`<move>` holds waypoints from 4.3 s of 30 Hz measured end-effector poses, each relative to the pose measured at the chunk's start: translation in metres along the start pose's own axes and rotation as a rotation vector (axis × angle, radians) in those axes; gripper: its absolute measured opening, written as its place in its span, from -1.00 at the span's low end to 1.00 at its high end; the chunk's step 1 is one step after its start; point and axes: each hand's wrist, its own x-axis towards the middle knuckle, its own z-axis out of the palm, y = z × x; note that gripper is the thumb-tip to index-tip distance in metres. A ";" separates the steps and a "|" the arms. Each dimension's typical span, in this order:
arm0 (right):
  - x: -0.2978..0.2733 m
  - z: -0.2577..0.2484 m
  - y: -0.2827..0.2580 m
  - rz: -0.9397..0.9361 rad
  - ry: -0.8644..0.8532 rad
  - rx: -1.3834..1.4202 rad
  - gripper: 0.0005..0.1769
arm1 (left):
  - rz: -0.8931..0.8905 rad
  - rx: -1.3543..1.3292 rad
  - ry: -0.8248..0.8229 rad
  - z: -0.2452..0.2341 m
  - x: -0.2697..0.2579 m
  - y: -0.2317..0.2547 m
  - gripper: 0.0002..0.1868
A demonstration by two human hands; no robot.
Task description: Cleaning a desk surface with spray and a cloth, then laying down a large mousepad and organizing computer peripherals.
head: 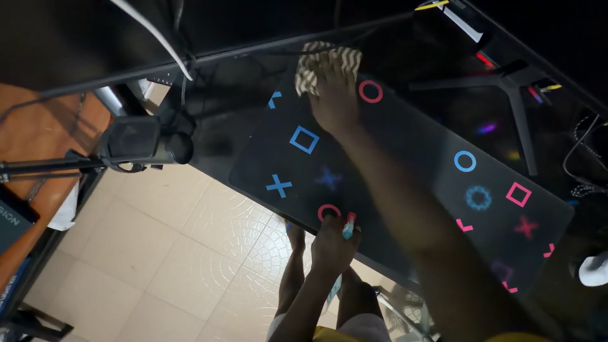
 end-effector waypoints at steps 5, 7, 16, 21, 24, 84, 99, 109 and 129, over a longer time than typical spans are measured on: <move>-0.070 0.040 -0.084 -0.385 -0.073 -0.038 -0.28 | 0.115 0.105 0.004 0.018 0.017 -0.026 -0.64; -0.091 0.029 -0.099 -0.559 -0.198 -0.023 -0.27 | 0.120 0.129 0.042 0.022 0.022 -0.034 -0.59; 0.016 0.013 -0.022 0.004 -0.002 -0.037 -0.33 | -0.032 0.012 0.007 0.005 0.006 -0.011 -0.62; -0.078 0.068 -0.087 -0.215 0.042 -0.462 -0.32 | 0.143 0.130 0.078 0.058 0.037 -0.060 -0.64; -0.129 0.052 -0.117 -0.883 -0.053 -0.360 -0.27 | 0.758 0.799 0.315 0.093 0.060 -0.115 -0.62; -0.095 0.032 -0.045 -0.087 0.214 -0.311 -0.28 | 0.050 -0.027 0.164 -0.176 0.032 -0.068 -0.21; -0.060 0.036 -0.069 -0.306 0.063 -0.172 -0.25 | 0.067 0.023 0.170 -0.171 0.050 -0.088 -0.23; -0.047 0.034 -0.099 -0.605 -0.024 0.148 -0.48 | 0.055 -0.049 0.170 -0.169 0.067 -0.110 -0.25; 0.031 0.038 -0.092 0.404 0.203 0.876 -0.83 | 0.203 -0.139 0.141 -0.188 0.037 -0.083 -0.23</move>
